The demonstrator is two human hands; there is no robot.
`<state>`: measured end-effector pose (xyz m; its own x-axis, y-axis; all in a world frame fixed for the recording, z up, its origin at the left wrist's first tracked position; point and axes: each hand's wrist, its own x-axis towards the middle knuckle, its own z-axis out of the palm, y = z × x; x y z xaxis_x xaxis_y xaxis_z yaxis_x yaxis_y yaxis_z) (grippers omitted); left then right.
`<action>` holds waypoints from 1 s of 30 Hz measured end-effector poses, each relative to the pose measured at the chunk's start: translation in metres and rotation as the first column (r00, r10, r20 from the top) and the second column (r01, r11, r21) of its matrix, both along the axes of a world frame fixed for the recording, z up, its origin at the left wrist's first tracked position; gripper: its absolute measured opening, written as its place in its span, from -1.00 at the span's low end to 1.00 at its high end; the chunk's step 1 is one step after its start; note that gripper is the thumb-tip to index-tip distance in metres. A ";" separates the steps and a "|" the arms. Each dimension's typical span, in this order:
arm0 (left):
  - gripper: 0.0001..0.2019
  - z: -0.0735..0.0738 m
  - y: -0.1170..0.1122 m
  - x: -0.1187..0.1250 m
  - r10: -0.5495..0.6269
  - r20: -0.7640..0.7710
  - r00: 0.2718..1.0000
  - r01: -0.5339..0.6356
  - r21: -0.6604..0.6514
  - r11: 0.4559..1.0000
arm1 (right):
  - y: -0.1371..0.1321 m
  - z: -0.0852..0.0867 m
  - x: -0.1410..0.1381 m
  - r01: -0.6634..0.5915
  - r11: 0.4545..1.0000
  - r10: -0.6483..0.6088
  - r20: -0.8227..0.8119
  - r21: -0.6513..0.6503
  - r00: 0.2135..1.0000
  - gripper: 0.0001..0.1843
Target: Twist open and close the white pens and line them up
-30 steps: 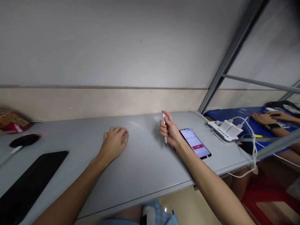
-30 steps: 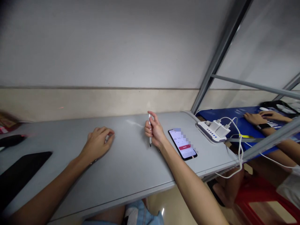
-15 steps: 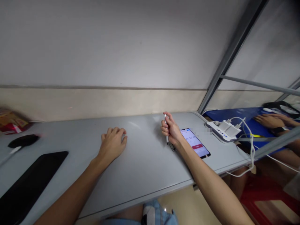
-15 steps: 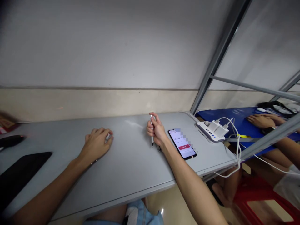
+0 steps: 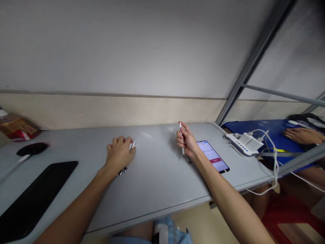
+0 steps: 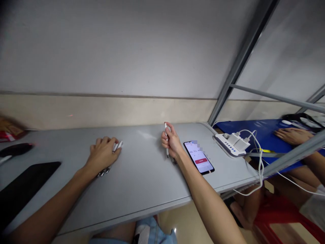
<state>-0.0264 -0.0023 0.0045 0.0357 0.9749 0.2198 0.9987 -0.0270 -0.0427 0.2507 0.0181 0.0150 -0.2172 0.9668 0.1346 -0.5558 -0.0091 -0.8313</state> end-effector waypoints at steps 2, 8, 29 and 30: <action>-0.66 -0.001 0.000 0.000 -0.018 0.000 1.000 0.018 -0.009 1.000 | 0.000 0.001 0.000 -0.010 1.000 0.010 0.002 0.011 1.000 -0.72; -0.67 -0.002 -0.001 0.001 -0.034 0.002 0.999 0.034 0.025 0.999 | 0.001 -0.001 0.000 0.013 1.000 -0.013 0.009 0.013 1.000 -0.71; -0.68 0.002 0.000 -0.003 -0.005 -0.028 1.000 0.005 0.015 1.000 | 0.005 -0.001 0.002 0.058 0.998 -0.058 0.062 -0.004 0.996 -0.68; -0.68 0.002 0.000 -0.003 -0.006 -0.029 1.000 0.006 0.014 1.000 | 0.005 -0.001 0.002 0.053 0.999 -0.053 0.077 0.002 0.996 -0.68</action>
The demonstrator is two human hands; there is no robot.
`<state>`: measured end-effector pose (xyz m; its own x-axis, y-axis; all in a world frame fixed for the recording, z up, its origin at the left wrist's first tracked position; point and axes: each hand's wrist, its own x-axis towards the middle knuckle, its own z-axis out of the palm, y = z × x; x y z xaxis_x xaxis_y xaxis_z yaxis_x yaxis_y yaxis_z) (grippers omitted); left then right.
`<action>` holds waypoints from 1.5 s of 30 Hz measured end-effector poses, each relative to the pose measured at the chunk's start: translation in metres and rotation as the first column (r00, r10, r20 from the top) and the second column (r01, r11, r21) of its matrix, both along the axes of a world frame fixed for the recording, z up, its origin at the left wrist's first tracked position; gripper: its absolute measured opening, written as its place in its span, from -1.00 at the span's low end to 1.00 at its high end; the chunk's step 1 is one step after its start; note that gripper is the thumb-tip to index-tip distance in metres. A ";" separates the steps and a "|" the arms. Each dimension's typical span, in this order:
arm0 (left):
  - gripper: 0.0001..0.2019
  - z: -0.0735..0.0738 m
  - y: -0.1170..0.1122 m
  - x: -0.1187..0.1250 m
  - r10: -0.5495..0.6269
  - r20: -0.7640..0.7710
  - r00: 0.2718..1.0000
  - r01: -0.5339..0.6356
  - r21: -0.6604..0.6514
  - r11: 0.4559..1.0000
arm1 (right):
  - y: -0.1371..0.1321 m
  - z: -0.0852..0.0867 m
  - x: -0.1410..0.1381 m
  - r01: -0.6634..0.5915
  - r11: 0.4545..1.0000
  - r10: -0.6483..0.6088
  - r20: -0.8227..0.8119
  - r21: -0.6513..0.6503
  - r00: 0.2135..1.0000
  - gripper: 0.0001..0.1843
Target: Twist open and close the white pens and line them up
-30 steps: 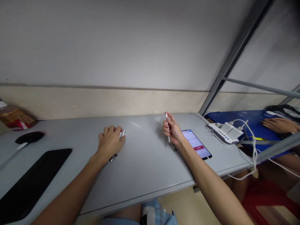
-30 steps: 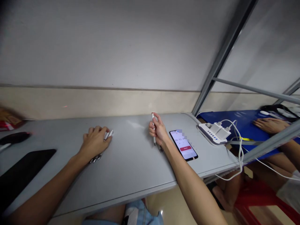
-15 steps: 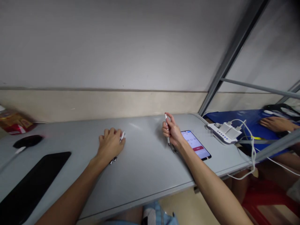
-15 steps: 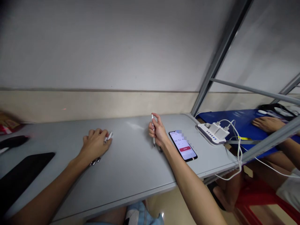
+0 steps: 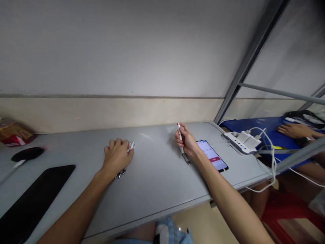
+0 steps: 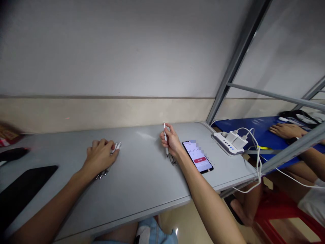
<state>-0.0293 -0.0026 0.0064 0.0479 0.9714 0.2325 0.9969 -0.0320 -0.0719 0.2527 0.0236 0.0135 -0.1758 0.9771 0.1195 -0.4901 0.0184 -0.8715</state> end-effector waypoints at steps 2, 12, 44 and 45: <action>-0.69 0.000 0.000 0.000 -0.001 -0.004 1.000 0.001 0.002 1.000 | 0.001 -0.001 -0.001 0.007 1.000 -0.007 0.037 0.011 0.999 -0.68; -0.70 -0.005 -0.003 0.003 -0.064 -0.022 0.998 0.064 0.025 0.998 | 0.005 -0.016 0.004 0.236 0.906 -0.421 0.809 0.352 0.411 -0.80; -0.63 0.000 -0.004 0.006 -0.066 -0.045 0.997 0.067 0.013 0.998 | 0.012 -0.018 0.011 0.332 0.932 -0.350 0.593 0.143 0.726 -0.80; -0.63 -0.001 -0.004 0.006 -0.070 -0.039 0.997 0.070 0.014 0.997 | 0.013 -0.017 0.012 0.345 0.936 -0.335 0.465 0.066 0.820 -0.80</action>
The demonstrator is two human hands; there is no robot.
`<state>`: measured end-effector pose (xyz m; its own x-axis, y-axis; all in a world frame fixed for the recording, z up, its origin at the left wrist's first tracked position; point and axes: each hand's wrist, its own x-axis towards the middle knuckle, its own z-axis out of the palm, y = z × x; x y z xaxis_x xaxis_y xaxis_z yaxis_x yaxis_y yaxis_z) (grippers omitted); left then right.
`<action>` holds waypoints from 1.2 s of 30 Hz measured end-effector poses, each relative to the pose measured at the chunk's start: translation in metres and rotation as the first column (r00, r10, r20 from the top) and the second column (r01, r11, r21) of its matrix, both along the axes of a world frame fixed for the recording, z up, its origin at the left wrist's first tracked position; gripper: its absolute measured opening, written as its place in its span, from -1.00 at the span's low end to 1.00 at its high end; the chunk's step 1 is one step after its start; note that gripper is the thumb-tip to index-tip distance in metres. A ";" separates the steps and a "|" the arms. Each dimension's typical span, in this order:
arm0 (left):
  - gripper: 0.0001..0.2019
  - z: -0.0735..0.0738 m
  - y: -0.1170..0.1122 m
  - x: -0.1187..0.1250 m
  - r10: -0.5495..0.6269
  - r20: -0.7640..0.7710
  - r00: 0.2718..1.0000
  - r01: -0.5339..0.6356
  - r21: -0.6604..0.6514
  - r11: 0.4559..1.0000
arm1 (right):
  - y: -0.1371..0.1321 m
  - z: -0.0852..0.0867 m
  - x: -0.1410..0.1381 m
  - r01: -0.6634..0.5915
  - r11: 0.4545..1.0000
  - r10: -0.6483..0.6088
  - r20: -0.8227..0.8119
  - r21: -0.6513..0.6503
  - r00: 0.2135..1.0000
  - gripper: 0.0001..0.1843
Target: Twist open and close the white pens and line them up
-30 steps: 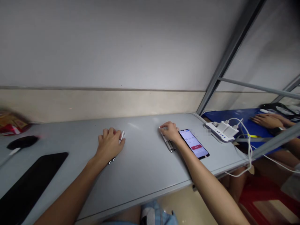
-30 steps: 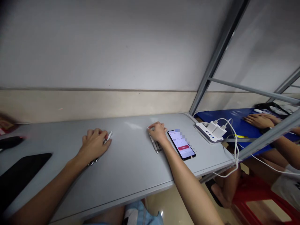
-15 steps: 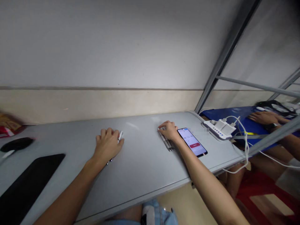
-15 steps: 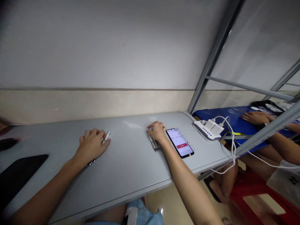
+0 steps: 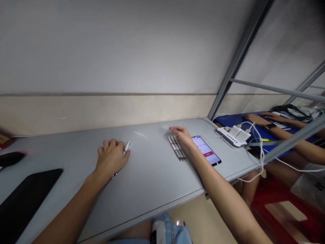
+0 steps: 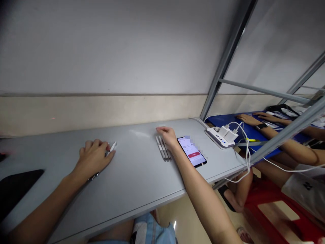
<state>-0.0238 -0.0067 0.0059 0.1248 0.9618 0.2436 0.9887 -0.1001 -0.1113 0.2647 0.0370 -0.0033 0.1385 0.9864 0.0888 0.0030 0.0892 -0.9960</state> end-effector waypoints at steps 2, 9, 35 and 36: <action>-0.62 -0.001 0.001 0.000 -0.003 0.010 1.000 0.003 -0.013 1.000 | 0.002 0.003 0.002 -0.016 0.998 -0.005 -0.300 -0.068 0.954 -0.82; -0.62 -0.004 0.002 0.001 -0.025 0.047 0.999 0.026 -0.033 0.999 | 0.003 0.007 0.000 -0.191 0.965 0.019 -0.682 -0.179 0.731 -0.84; -0.74 -0.004 -0.007 0.026 -0.552 0.467 0.691 0.531 0.190 0.826 | -0.025 -0.002 -0.044 -0.561 0.819 0.476 0.407 0.118 0.780 -0.57; -0.73 -0.004 -0.005 0.024 -0.539 0.453 0.711 0.517 0.183 0.836 | -0.024 -0.003 -0.044 -0.543 0.832 0.458 0.413 0.113 0.787 -0.59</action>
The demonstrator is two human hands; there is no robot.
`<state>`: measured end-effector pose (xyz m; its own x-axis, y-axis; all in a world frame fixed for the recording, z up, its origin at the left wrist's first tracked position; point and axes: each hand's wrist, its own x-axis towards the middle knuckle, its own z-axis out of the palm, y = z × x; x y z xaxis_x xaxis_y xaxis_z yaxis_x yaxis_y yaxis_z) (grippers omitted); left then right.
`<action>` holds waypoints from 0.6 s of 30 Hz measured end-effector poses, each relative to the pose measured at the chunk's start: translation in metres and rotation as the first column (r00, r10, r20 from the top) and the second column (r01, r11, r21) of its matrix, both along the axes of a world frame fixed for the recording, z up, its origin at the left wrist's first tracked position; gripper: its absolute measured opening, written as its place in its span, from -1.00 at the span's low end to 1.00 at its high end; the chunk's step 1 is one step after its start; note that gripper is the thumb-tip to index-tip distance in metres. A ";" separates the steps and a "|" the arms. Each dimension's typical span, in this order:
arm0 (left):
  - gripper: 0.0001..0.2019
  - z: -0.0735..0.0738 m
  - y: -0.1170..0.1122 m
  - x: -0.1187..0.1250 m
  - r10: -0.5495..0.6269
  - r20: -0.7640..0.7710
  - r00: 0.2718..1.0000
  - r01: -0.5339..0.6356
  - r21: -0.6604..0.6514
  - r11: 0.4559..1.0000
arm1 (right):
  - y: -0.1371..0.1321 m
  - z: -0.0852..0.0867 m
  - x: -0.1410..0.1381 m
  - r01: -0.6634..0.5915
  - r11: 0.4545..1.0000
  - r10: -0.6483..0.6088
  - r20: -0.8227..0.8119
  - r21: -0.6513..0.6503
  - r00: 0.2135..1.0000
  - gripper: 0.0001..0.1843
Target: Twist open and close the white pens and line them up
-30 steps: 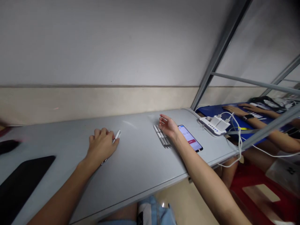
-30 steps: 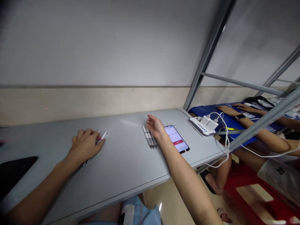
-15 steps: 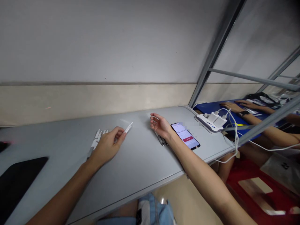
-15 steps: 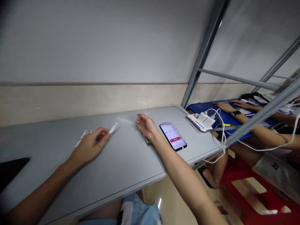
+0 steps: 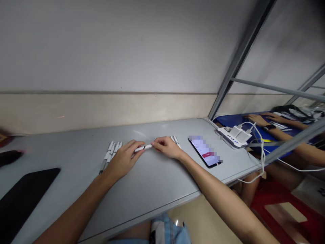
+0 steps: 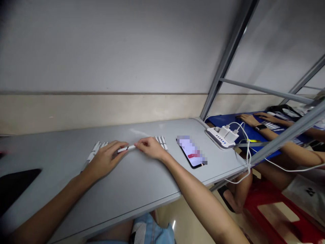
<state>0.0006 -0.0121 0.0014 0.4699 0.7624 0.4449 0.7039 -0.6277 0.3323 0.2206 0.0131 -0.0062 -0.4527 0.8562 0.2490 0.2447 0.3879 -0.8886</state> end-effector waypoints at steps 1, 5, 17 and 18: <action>-0.72 -0.001 0.001 -0.002 0.023 -0.020 1.000 -0.023 -0.004 1.000 | 0.000 0.000 0.000 0.027 1.000 -0.027 0.002 -0.008 1.000 -0.63; -0.70 0.000 0.004 -0.009 0.041 -0.073 0.997 -0.044 -0.036 0.998 | -0.001 0.004 0.002 0.086 0.991 -0.091 -0.056 -0.102 0.994 -0.77; -0.74 0.000 0.004 -0.005 0.122 -0.272 0.955 -0.078 0.167 0.983 | -0.001 0.005 0.006 -0.106 0.884 0.041 -0.152 -0.455 0.988 -0.52; -0.74 -0.001 0.003 -0.004 0.149 -0.304 0.941 -0.096 0.185 0.978 | -0.001 0.006 0.007 -0.116 0.879 0.044 -0.164 -0.463 0.985 -0.53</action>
